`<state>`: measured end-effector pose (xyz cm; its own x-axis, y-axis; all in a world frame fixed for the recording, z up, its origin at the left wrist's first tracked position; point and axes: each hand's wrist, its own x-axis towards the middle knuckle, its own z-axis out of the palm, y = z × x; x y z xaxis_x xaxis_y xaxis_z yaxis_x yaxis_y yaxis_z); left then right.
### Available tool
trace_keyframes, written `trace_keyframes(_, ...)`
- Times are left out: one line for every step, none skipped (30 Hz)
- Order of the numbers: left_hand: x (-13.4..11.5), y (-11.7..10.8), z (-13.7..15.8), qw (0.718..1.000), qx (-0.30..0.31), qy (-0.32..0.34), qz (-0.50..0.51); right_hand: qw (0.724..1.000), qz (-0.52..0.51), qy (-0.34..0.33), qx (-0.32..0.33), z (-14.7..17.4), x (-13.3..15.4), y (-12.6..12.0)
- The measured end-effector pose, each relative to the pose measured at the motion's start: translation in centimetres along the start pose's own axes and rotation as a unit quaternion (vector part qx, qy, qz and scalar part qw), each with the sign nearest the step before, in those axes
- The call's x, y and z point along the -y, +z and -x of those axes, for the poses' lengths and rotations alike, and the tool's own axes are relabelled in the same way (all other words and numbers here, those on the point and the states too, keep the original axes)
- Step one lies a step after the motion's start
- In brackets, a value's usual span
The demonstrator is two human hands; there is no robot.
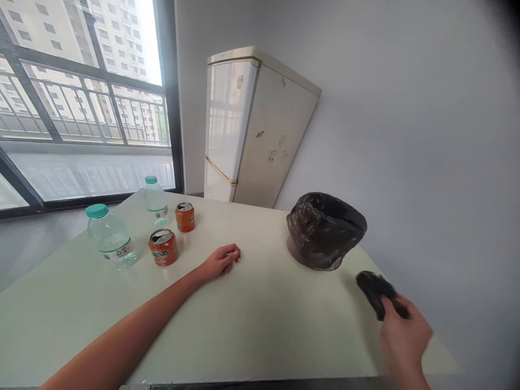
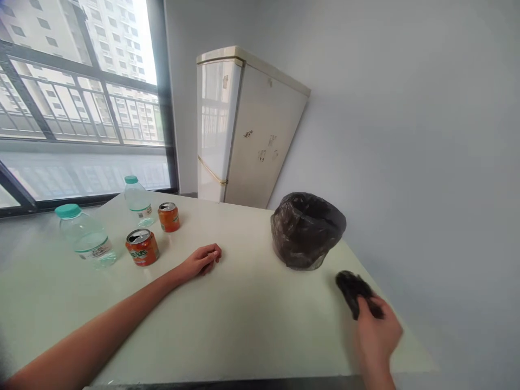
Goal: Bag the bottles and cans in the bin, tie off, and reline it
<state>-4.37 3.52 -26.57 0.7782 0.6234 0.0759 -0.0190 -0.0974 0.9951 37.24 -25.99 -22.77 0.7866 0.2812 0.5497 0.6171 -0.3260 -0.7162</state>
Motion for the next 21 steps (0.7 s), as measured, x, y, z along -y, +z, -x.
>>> trace_keyframes(0.1,0.0,0.0,1.000,-0.001,-0.003,-0.003,0.998,0.045,-0.031,-0.040,-1.0,-1.4,-0.7)
trace_keyframes(0.1,-0.1,-0.1,1.000,-0.001,-0.003,-0.007,0.993,0.085,-0.072,-0.037,-1.8,-2.8,-1.0)
trace_keyframes(0.1,-0.1,-0.1,1.000,-0.001,-0.002,-0.011,0.987,0.115,-0.113,0.005,-2.4,-4.3,-1.0)
trace_keyframes(0.0,-0.1,0.0,1.000,0.000,0.001,-0.013,0.978,0.128,-0.149,0.071,-2.7,-5.7,-0.8)
trace_keyframes(-0.2,-0.1,0.0,1.000,0.001,0.002,-0.015,0.965,0.133,-0.181,0.138,-2.7,-7.1,-0.3)
trace_keyframes(-0.4,-0.1,0.1,1.000,0.004,0.001,-0.018,0.950,0.139,-0.206,0.189,-2.6,-8.4,0.3)
trace_keyframes(-0.6,-0.1,0.1,1.000,0.007,-0.003,-0.023,0.938,0.152,-0.223,0.219,-2.4,-9.6,1.0)
trace_keyframes(-0.8,-0.1,0.2,1.000,0.009,-0.008,-0.029,0.927,0.169,-0.230,0.242,-2.2,-10.5,1.7)
trace_keyframes(-1.0,0.0,0.3,0.999,0.011,-0.013,-0.036,0.919,0.192,-0.225,0.260,-1.9,-11.3,2.3)
trace_keyframes(-1.1,0.0,0.3,0.999,0.012,-0.016,-0.043,0.913,0.216,-0.211,0.273,-1.7,-11.8,2.9)
trace_keyframes(-1.2,0.0,0.4,0.999,0.012,-0.018,-0.049,0.910,0.237,-0.190,0.283,-1.4,-12.2,3.3)
trace_keyframes(-1.2,0.0,0.4,0.998,0.013,-0.020,-0.052,0.910,0.251,-0.168,0.285,-1.3,-12.4,3.6)
trace_keyframes(-1.1,0.0,0.4,0.998,0.013,-0.023,-0.054,0.913,0.262,-0.149,0.275,-1.2,-12.5,3.9)
trace_keyframes(-1.0,0.0,0.3,0.998,0.015,-0.027,-0.054,0.920,0.269,-0.137,0.248,-1.1,-12.6,4.0)
trace_keyframes(-0.8,-0.1,0.3,0.998,0.018,-0.029,-0.053,0.927,0.273,-0.131,0.219,-1.2,-12.7,4.1)
trace_keyframes(-0.7,-0.2,0.3,0.998,0.025,-0.028,-0.050,0.933,0.275,-0.131,0.195,-1.3,-12.8,4.0)
trace_keyframes(-0.5,-0.4,0.2,0.998,0.036,-0.024,-0.046,0.935,0.275,-0.134,0.182,-1.4,-12.8,4.0)
trace_keyframes(-0.5,-0.6,0.2,0.998,0.053,-0.020,-0.035,0.934,0.277,-0.136,0.178,-1.6,-12.9,3.9)
trace_keyframes(-0.4,-0.8,0.2,0.997,0.077,-0.015,-0.016,0.932,0.280,-0.137,0.182,-1.8,-12.9,3.9)
trace_keyframes(-0.5,-1.0,0.3,0.994,0.106,-0.012,0.011,0.929,0.284,-0.139,0.190,-2.0,-13.0,3.8)
trace_keyframes(-0.6,-1.2,0.3,0.990,0.135,-0.011,0.041,0.926,0.287,-0.145,0.197,-2.2,-13.1,3.8)
